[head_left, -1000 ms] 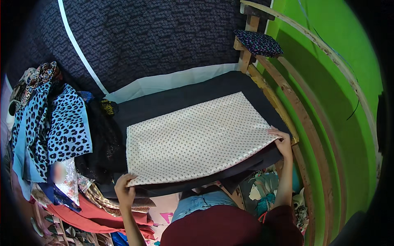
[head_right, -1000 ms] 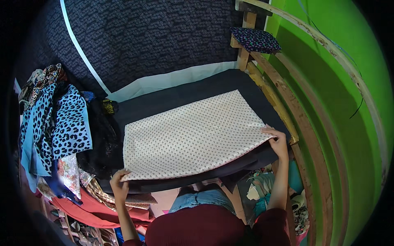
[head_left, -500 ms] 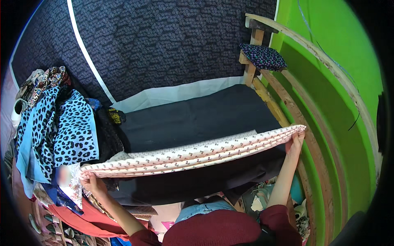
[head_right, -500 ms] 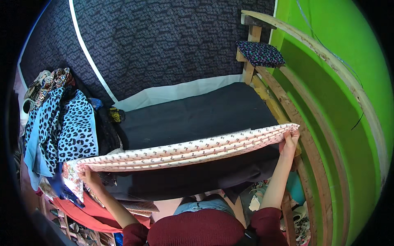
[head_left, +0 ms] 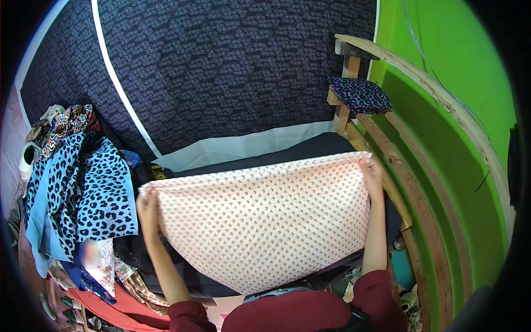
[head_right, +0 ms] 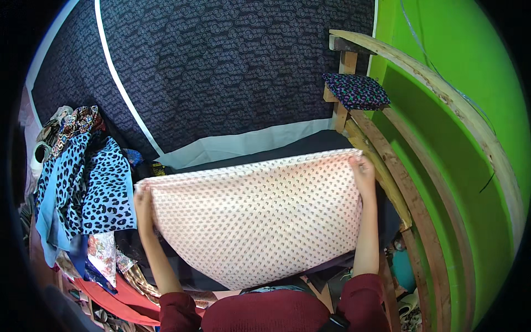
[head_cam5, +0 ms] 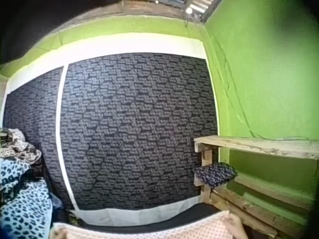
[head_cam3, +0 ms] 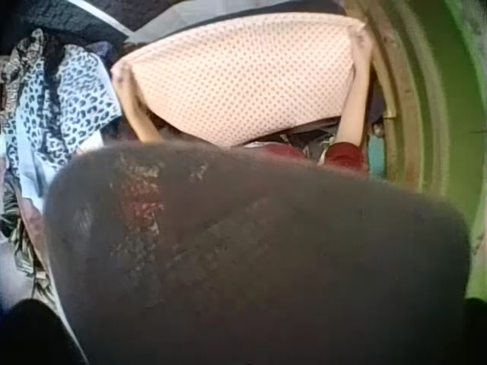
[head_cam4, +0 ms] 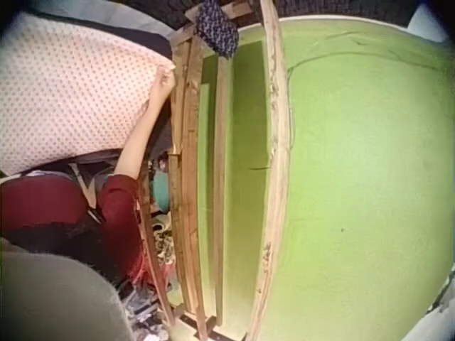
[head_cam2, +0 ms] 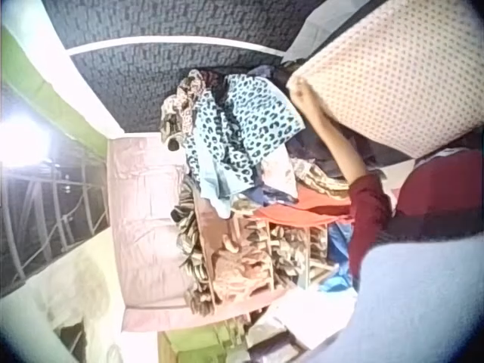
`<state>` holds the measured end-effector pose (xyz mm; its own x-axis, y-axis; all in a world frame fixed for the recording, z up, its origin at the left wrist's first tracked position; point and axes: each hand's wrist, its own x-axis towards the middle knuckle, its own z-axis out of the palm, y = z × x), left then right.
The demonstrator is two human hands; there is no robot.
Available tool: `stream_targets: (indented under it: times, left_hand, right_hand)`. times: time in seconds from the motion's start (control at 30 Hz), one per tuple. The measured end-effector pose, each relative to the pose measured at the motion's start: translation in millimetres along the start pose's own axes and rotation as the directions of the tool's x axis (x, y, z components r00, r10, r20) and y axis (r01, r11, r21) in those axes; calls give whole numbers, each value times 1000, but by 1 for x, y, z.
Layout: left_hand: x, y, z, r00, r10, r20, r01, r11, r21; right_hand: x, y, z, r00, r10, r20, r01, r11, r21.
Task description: Fold a piece of patterned fabric on a flat surface.
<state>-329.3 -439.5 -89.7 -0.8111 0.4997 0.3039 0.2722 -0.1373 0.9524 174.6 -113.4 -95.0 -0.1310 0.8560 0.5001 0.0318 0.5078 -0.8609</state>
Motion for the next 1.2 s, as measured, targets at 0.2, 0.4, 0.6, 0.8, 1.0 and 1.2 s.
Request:
stream_targets:
  times: [0.2, 0.4, 0.6, 0.8, 1.0, 1.2]
  left_hand:
    - [34, -93, 62, 979, 126, 157, -149, 978, 146]
    - [67, -144, 69, 988, -128, 82, 101, 956, 274]
    - [72, -145, 90, 996, -70, 57, 49, 952, 302]
    - [77, -137, 76, 997, -73, 7, 59, 858, 511]
    - [31, -67, 75, 954, -174, 245, -64, 679, 731]
    - [-70, -17, 18, 930, -336, 147, 17, 440, 898]
  right_hand:
    - [23, 80, 32, 993, 83, 85, -56, 958, -282]
    - [48, 114, 58, 986, 76, 148, -13, 923, -384]
    - [64, 123, 71, 983, 143, 116, -47, 803, -594]
    - [69, 130, 89, 992, 26, 127, 74, 690, -720]
    - [62, 131, 41, 980, 153, 131, 8, 624, -782]
    - [-11, 78, -8, 901, 407, 148, -160, 631, -759]
